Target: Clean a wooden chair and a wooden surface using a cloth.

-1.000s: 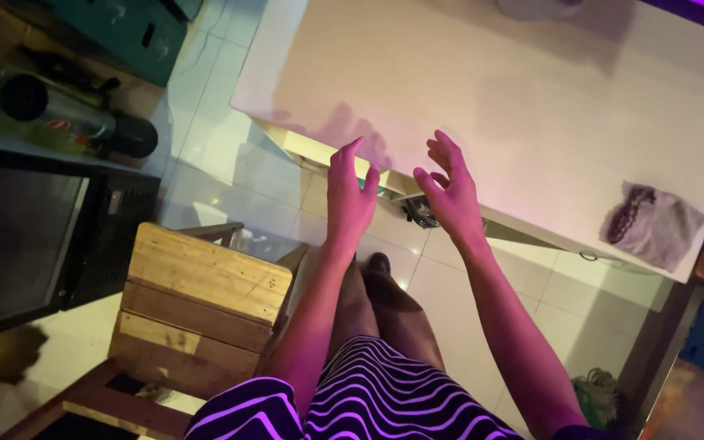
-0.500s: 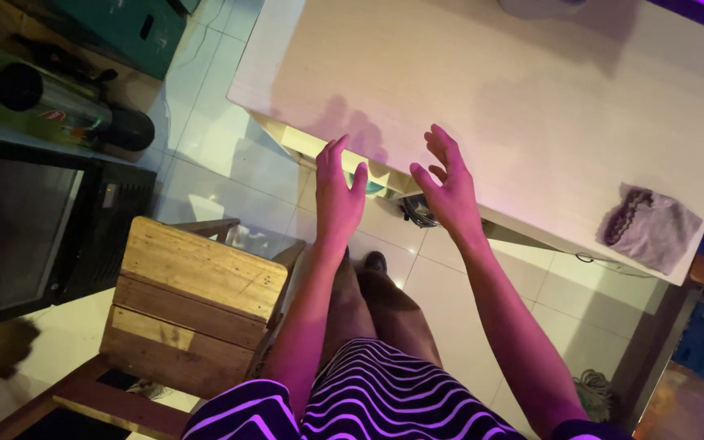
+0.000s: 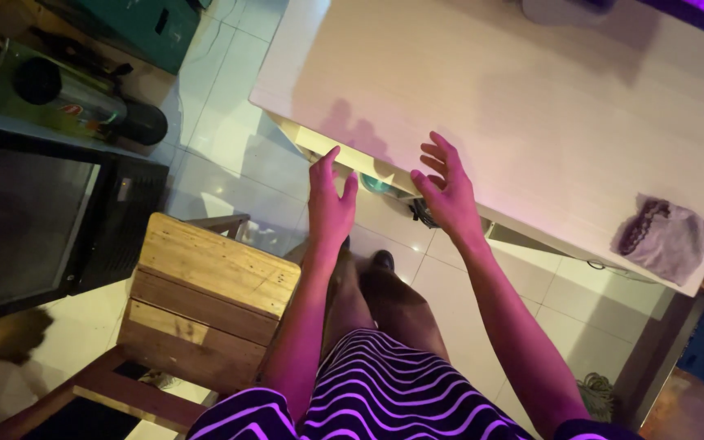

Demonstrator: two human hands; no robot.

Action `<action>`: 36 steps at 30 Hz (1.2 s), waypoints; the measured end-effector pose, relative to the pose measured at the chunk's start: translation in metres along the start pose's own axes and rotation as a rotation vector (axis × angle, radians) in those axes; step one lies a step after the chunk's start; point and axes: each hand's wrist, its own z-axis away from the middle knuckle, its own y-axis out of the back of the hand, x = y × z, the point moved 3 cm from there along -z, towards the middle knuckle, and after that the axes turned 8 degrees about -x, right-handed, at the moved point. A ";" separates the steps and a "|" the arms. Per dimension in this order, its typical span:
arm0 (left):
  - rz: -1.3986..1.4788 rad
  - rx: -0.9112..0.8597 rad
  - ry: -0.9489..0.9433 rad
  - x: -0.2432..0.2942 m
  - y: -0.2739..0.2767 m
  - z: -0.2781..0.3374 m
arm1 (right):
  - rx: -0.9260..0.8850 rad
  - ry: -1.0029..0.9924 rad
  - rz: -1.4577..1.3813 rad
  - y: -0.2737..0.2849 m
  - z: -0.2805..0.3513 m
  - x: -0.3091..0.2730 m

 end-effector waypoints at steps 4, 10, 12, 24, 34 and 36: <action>0.018 0.009 0.005 -0.004 0.016 -0.008 | 0.002 -0.020 -0.018 -0.013 -0.007 -0.004; -0.016 -0.014 -0.058 0.000 0.042 -0.035 | 0.040 0.017 -0.045 -0.029 -0.025 -0.018; -0.026 -0.025 -0.028 0.006 0.050 -0.044 | 0.063 -0.015 -0.078 -0.034 -0.031 -0.022; -0.071 -0.209 -0.204 0.038 0.044 -0.067 | 0.213 -0.007 -0.177 -0.021 -0.019 -0.051; 0.014 -0.434 -0.235 0.077 -0.008 -0.067 | 0.368 -0.028 -0.150 0.032 0.022 -0.046; 0.033 -0.481 -0.230 0.088 -0.013 -0.070 | 0.399 -0.049 -0.169 0.037 0.027 -0.053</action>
